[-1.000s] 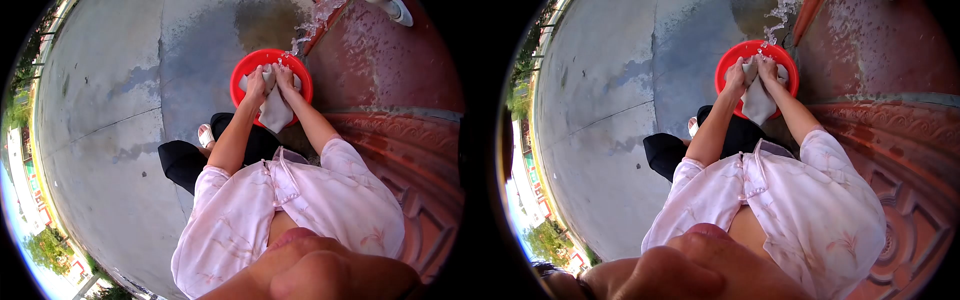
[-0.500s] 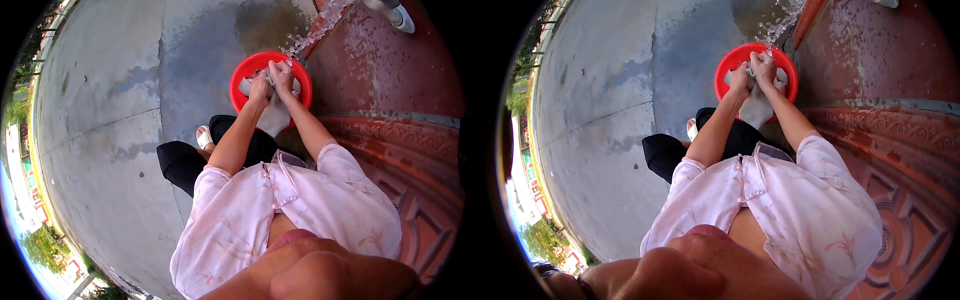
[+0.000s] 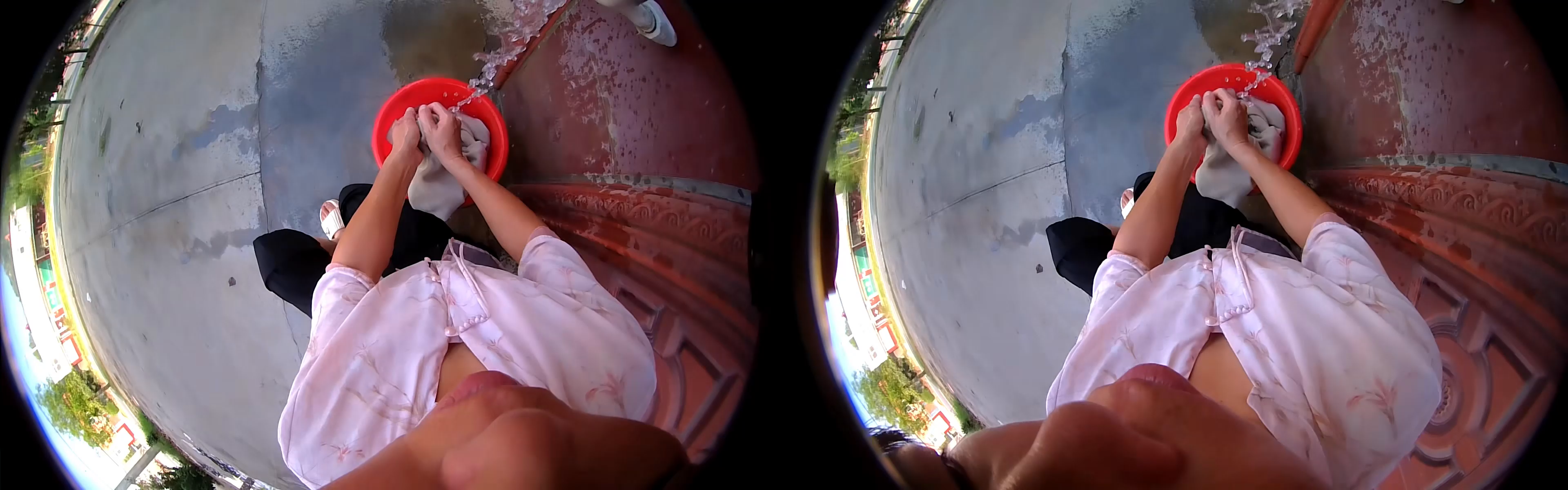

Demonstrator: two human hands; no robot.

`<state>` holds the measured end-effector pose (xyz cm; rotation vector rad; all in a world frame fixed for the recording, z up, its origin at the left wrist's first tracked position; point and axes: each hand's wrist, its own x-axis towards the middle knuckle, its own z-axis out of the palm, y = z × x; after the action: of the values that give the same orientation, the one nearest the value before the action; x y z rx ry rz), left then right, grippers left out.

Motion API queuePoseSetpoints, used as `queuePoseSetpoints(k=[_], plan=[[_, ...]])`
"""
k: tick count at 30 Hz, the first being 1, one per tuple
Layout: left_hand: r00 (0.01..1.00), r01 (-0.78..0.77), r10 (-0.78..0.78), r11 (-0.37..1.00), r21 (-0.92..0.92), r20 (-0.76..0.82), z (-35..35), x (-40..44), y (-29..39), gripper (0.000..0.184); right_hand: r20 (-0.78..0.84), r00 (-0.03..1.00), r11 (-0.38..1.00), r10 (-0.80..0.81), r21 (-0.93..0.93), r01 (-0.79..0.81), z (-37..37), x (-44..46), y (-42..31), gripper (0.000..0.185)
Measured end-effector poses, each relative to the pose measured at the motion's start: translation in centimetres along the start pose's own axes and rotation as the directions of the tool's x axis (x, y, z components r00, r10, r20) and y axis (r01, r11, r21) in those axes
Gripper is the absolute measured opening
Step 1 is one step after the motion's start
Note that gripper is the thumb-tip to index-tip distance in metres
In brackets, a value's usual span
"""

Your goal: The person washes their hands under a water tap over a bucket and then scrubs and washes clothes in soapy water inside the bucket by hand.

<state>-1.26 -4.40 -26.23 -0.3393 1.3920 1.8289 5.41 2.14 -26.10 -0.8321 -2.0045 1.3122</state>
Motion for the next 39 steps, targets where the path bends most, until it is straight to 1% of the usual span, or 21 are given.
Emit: queuePoseSetpoints(k=[1,2,3,5,7,9,10,11,12,13,17,21,27,29,30,31,33,35,36,37,39], plan=[[1.000,-0.023,0.022,0.999,0.030,0.016,0.3,-0.4,0.4,0.033,-0.061,0.991,0.993,0.122,0.004,-0.122,0.3,1.9,2.7,0.039],[0.996,-0.075,0.074,0.997,0.022,0.058,0.7,-1.7,1.3,0.034,0.041,0.919,0.896,0.392,0.209,-0.391,0.2,3.2,5.0,0.047],[0.995,-0.091,0.095,0.992,-0.092,0.041,1.2,-3.2,2.7,0.036,0.150,0.895,0.773,0.420,0.457,-0.440,-0.6,3.6,5.7,0.055],[0.984,-0.174,0.171,0.906,-0.386,-0.044,-0.1,-1.8,4.1,0.036,0.608,0.583,0.189,0.539,0.586,-0.788,-3.9,2.0,2.2,0.056],[0.981,-0.192,0.177,0.865,-0.463,-0.077,-1.3,-1.0,4.8,0.039,0.585,0.745,0.496,0.320,0.567,-0.658,-3.9,-0.6,2.3,0.051],[0.969,-0.216,0.243,0.930,-0.296,0.055,-3.2,1.1,3.5,0.048,0.583,0.725,0.502,0.367,0.533,-0.682,-3.5,-2.1,2.0,0.047],[0.977,-0.187,0.202,0.963,0.193,-0.063,-2.7,-1.4,3.8,0.059,0.472,0.837,0.813,0.277,0.349,-0.465,-3.1,-2.0,2.3,0.043],[0.978,-0.184,0.199,0.963,0.196,-0.061,-2.8,-2.4,3.2,0.059,0.395,0.909,0.980,0.131,0.088,-0.180,-2.6,-2.0,2.7,0.039],[0.998,-0.064,0.066,0.978,0.201,-0.004,-3.0,-2.9,2.3,0.061,0.295,0.955,0.999,0.024,-0.053,-0.009,-2.2,-2.1,1.1,0.034],[0.996,0.063,-0.076,0.974,0.217,0.051,-3.5,-3.1,1.2,0.064,0.289,0.957,0.998,0.037,-0.052,-0.023,-2.0,-2.7,-0.8,0.034],[0.990,0.129,-0.126,0.991,-0.048,0.063,-5.0,-1.1,-2.4,0.053,0.263,0.941,0.977,-0.215,0.056,0.208,-0.3,-5.5,-5.1,0.028],[0.994,0.102,-0.098,0.992,-0.071,0.051,-4.3,-0.6,-3.2,0.049,0.148,0.988,0.962,0.037,-0.274,0.005,1.8,-1.4,0.3,0.029],[0.997,0.081,-0.081,0.997,-0.017,-0.011,-3.3,-1.8,-2.6,0.048,0.158,0.985,0.993,-0.073,-0.079,0.086,2.0,-4.9,-1.6,0.038],[0.998,0.065,-0.064,0.998,0.009,-0.017,-3.2,-1.8,-2.6,0.052,0.184,0.983,0.948,0.021,-0.317,0.039,1.6,-1.8,0.6,0.035],[0.981,0.153,-0.162,0.984,0.097,0.102,-5.5,-0.8,-1.5,0.068,0.121,0.974,0.908,0.191,-0.400,-0.128,0.5,0.6,1.5,0.033],[0.978,0.135,-0.165,0.966,0.222,0.124,-5.0,-2.2,-0.3,0.079,0.053,0.997,0.932,0.049,-0.362,-0.026,0.8,0.8,2.3,0.035],[0.980,0.134,-0.162,0.966,0.221,0.112,-4.0,-4.0,0.8,0.071,0.210,0.973,0.934,0.097,-0.357,-0.016,0.7,0.9,3.2,0.038],[0.992,0.070,-0.081,0.991,0.118,0.096,-4.4,-3.0,0.0,0.064,0.433,0.897,0.981,-0.088,0.195,0.002,1.6,-1.1,3.8,0.044],[0.996,-0.002,0.000,1.000,0.026,0.084,-4.3,-2.2,0.0,0.057,0.554,0.832,0.868,0.027,0.399,-0.294,-0.5,-2.7,0.7,0.051],[0.996,-0.007,0.004,1.000,0.026,0.087,-4.1,-2.0,0.2,0.057,0.552,0.833,0.869,0.023,0.401,-0.290,-1.6,-3.4,-0.3,0.051],[0.993,-0.118,0.117,0.985,-0.129,-0.015,-3.5,-2.2,0.9,0.046,0.418,0.897,0.985,-0.145,0.146,0.091,-3.5,-4.6,-1.2,0.059]])
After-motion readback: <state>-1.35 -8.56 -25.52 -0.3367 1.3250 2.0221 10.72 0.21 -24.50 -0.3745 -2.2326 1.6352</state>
